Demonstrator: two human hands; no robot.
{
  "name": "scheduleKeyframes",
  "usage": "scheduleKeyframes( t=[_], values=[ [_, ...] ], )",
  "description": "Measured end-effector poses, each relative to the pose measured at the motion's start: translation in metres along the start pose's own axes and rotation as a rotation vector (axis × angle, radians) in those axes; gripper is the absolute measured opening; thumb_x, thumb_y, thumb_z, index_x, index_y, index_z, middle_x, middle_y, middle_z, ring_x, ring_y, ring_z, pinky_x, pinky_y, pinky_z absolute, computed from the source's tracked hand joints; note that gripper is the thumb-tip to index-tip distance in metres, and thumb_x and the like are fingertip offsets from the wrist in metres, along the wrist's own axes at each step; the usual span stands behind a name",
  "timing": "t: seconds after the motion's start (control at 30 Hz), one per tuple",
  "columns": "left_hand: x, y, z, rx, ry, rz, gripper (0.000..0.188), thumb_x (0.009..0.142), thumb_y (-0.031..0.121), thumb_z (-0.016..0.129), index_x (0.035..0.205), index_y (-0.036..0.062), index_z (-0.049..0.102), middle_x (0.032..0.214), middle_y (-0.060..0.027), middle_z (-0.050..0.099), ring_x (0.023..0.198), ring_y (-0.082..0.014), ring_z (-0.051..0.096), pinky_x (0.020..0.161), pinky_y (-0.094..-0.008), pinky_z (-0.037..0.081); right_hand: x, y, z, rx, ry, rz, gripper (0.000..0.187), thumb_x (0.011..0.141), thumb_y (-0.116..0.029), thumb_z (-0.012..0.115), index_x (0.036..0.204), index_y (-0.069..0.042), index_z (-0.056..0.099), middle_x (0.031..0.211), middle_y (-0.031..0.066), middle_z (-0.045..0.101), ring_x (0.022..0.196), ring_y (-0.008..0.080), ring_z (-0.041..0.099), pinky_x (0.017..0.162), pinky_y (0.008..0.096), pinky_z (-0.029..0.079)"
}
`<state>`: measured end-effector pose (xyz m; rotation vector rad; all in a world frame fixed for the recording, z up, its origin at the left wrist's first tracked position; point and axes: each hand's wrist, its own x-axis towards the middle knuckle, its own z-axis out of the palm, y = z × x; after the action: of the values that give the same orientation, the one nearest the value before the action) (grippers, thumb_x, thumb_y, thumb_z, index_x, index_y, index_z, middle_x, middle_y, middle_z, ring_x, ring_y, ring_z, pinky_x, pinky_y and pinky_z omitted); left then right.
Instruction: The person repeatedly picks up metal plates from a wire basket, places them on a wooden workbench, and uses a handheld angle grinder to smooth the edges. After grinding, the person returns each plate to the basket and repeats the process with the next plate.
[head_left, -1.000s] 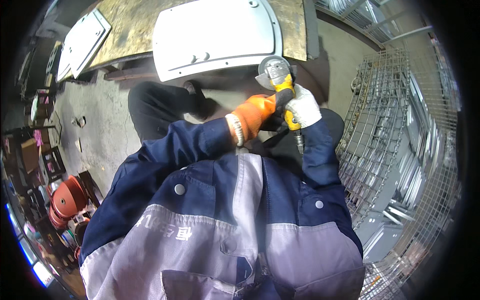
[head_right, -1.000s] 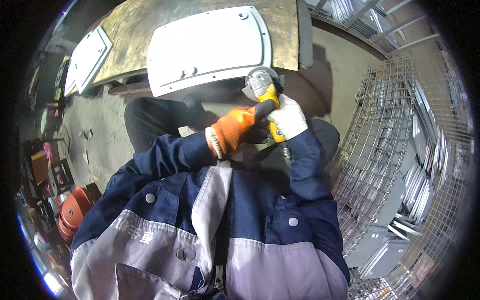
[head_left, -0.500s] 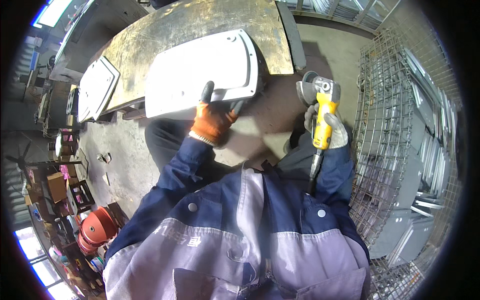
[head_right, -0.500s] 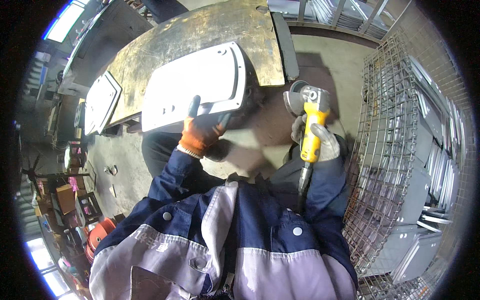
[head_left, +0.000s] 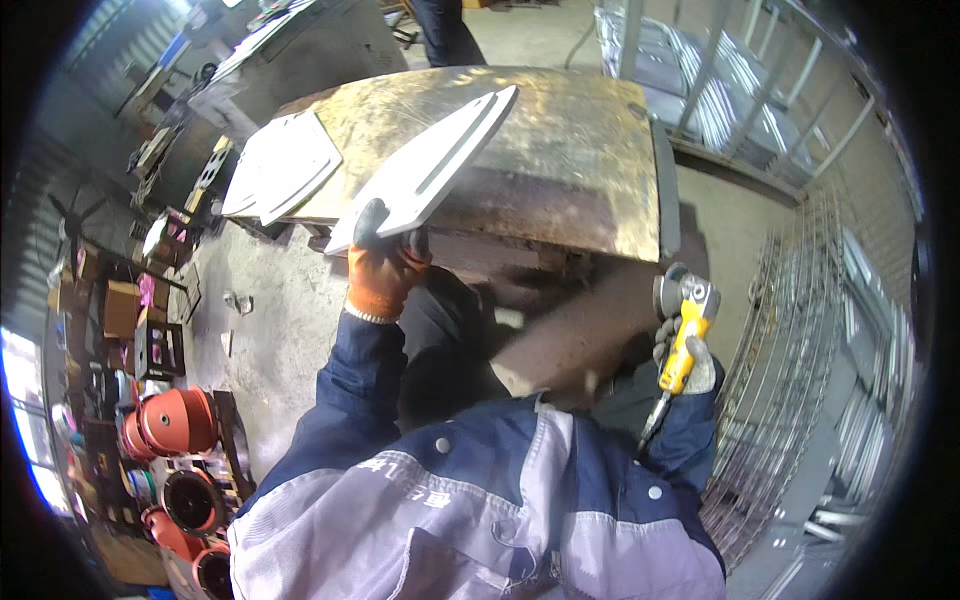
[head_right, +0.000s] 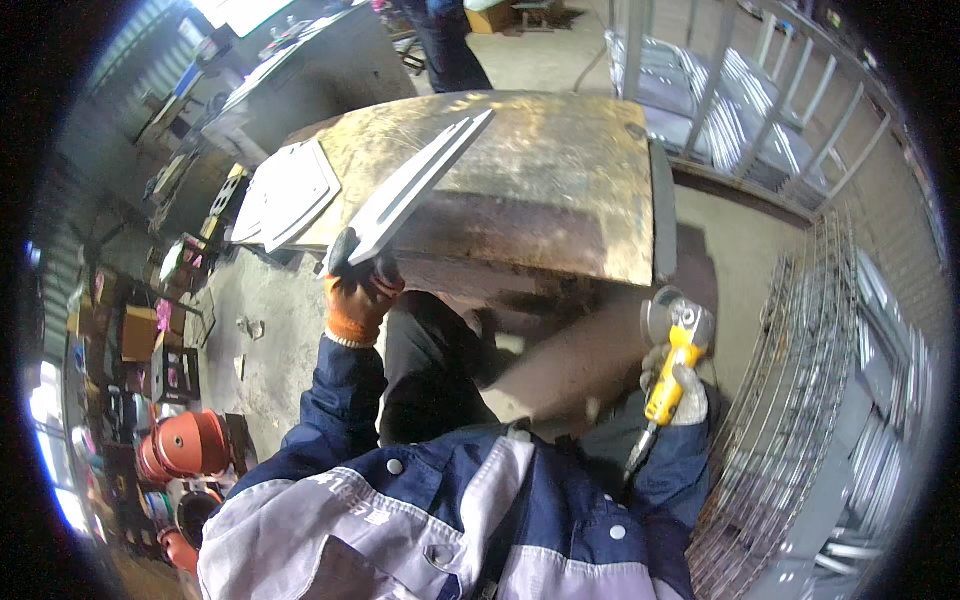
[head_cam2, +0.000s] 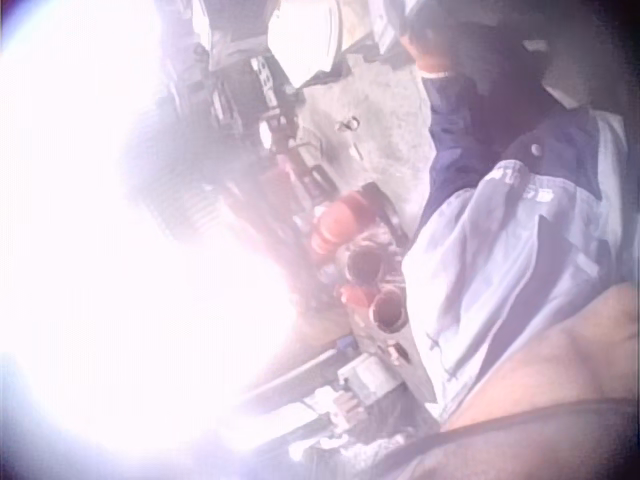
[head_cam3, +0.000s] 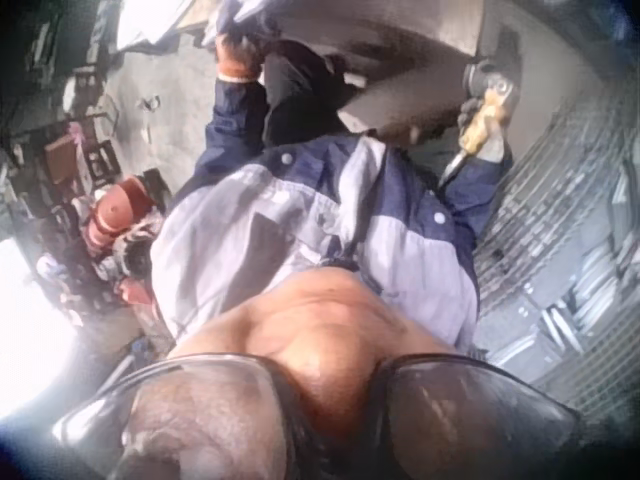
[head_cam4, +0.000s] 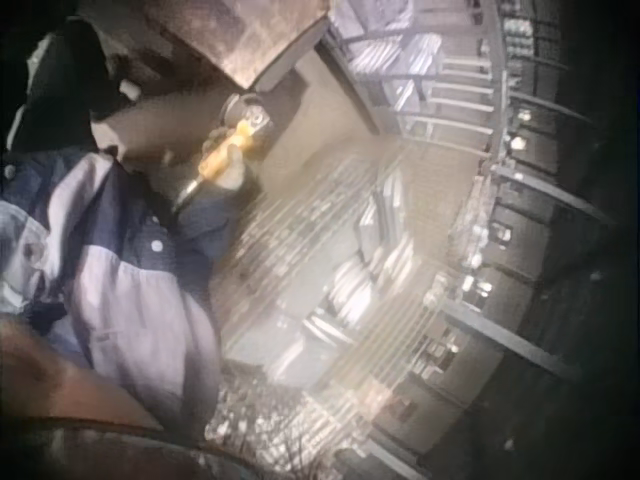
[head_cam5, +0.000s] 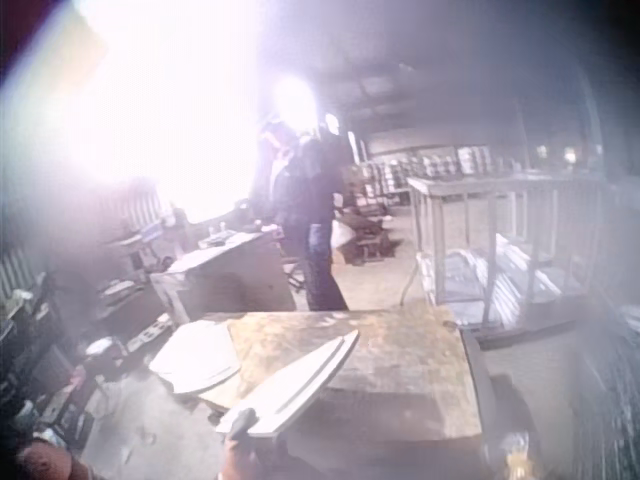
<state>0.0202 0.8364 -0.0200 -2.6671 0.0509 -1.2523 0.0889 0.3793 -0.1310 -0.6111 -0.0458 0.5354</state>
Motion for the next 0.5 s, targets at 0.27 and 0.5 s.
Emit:
scheduleKeyframes(
  t=[0.27, 0.5],
  values=[
    [0.024, -0.215, 0.178, -0.010, -0.016, -0.013, 0.022, 0.088, 0.016, 0.057, 0.104, 0.0026, 0.063, 0.081, -0.0112, 0.068, 0.078, -0.0243, 0.067, 0.077, -0.0372, 0.053, 0.003, 0.012, -0.021, 0.045, 0.160, 0.066, 0.048, 0.083, -0.019, 0.067, 0.121, 0.001, 0.047, 0.100, 0.0166, 0.060, 0.085, 0.0258, 0.064, 0.076, 0.0353, 0.057],
    [0.078, -0.322, 0.273, 0.066, -0.649, -0.517, 0.045, 0.087, 0.036, 0.053, 0.114, 0.0010, 0.059, 0.110, -0.0192, 0.060, 0.105, -0.0369, 0.057, 0.085, -0.0477, 0.048, -0.045, 0.020, -0.051, -0.188, 0.449, -0.042, 0.037, 0.082, -0.026, 0.069, 0.107, 0.000, 0.060, 0.087, 0.0103, 0.065, 0.069, 0.0185, 0.063, 0.063, 0.0301, 0.052]
  ],
)
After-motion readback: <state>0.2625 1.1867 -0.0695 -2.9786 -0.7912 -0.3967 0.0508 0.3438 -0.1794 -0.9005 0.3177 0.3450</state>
